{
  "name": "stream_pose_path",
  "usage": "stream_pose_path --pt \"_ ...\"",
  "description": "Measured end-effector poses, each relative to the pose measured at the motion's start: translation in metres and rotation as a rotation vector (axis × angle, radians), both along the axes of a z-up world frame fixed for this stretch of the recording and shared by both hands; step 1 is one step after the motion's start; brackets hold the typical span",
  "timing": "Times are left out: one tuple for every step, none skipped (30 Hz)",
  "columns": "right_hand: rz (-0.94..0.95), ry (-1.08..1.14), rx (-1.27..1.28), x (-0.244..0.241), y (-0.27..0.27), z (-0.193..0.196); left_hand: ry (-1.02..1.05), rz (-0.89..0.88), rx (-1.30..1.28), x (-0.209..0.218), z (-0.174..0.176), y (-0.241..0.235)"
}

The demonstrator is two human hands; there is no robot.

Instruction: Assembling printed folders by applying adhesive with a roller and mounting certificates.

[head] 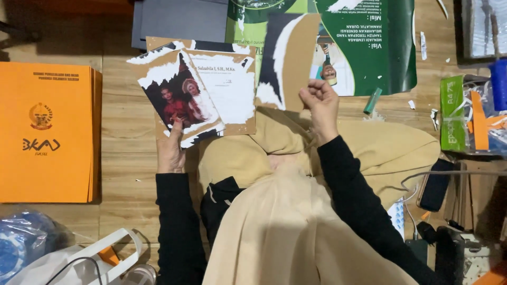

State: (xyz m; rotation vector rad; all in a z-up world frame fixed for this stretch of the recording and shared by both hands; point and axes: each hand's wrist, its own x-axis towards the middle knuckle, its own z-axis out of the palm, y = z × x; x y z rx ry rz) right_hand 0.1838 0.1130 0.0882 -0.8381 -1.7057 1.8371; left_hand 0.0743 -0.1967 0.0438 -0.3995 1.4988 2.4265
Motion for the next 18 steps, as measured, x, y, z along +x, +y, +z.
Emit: stream_pose_path --pt "-0.027 0.085 -0.033 0.002 0.011 0.003 0.027 0.009 0.002 0.0 0.002 0.0" --pt "-0.03 0.085 -0.032 0.001 0.01 0.008 0.027 0.006 0.003 0.0 0.003 0.002" --pt "-0.018 0.173 -0.096 -0.001 0.009 0.013 0.013 0.02 0.018 0.001 0.005 0.003" --pt "-0.006 0.262 -0.16 -0.002 0.008 0.018 -0.002 0.034 0.034 0.002 0.006 0.004" --pt "-0.005 0.263 -0.16 -0.003 -0.001 0.021 -0.001 0.035 0.034 0.004 0.002 0.005" --pt "0.048 0.262 -0.221 -0.005 -0.011 0.025 -0.025 0.032 0.025 0.006 -0.001 0.005" --pt "0.1 0.259 -0.282 -0.006 -0.021 0.028 -0.05 0.029 0.015 0.009 -0.005 0.005" --pt "0.102 0.258 -0.282 -0.008 -0.034 0.027 -0.051 0.031 0.015 0.01 -0.001 0.009" --pt "0.177 0.177 -0.282 -0.01 -0.046 0.027 -0.056 0.026 0.016 0.011 0.003 0.013" --pt "0.252 0.095 -0.282 -0.011 -0.059 0.026 -0.06 0.022 0.016 0.012 0.007 0.017" --pt "0.254 0.093 -0.284 -0.013 -0.068 0.019 -0.062 0.024 0.015 0.013 -0.001 0.016" --pt "0.307 -0.061 -0.005 -0.015 -0.076 0.012 -0.108 -0.001 0.002 0.014 -0.008 0.015" --pt "0.355 -0.212 0.275 -0.017 -0.085 0.004 -0.153 -0.026 -0.011 0.014 -0.015 0.013" --pt "0.357 -0.212 0.272 -0.016 -0.088 0.002 -0.154 -0.025 -0.014 0.014 -0.025 0.012" --pt "0.398 -0.265 0.324 -0.015 -0.091 0.0 -0.201 -0.075 -0.04 0.013 -0.036 0.011" --pt "0.44 -0.318 0.376 -0.013 -0.094 -0.002 -0.248 -0.124 -0.065 0.012 -0.047 0.011" --pt "0.44 -0.322 0.373 -0.013 -0.095 -0.002 -0.253 -0.125 -0.067 0.014 -0.038 0.012" --pt "0.451 -0.346 0.426 -0.013 -0.096 -0.001 -0.265 -0.128 -0.08 0.016 -0.029 0.012"
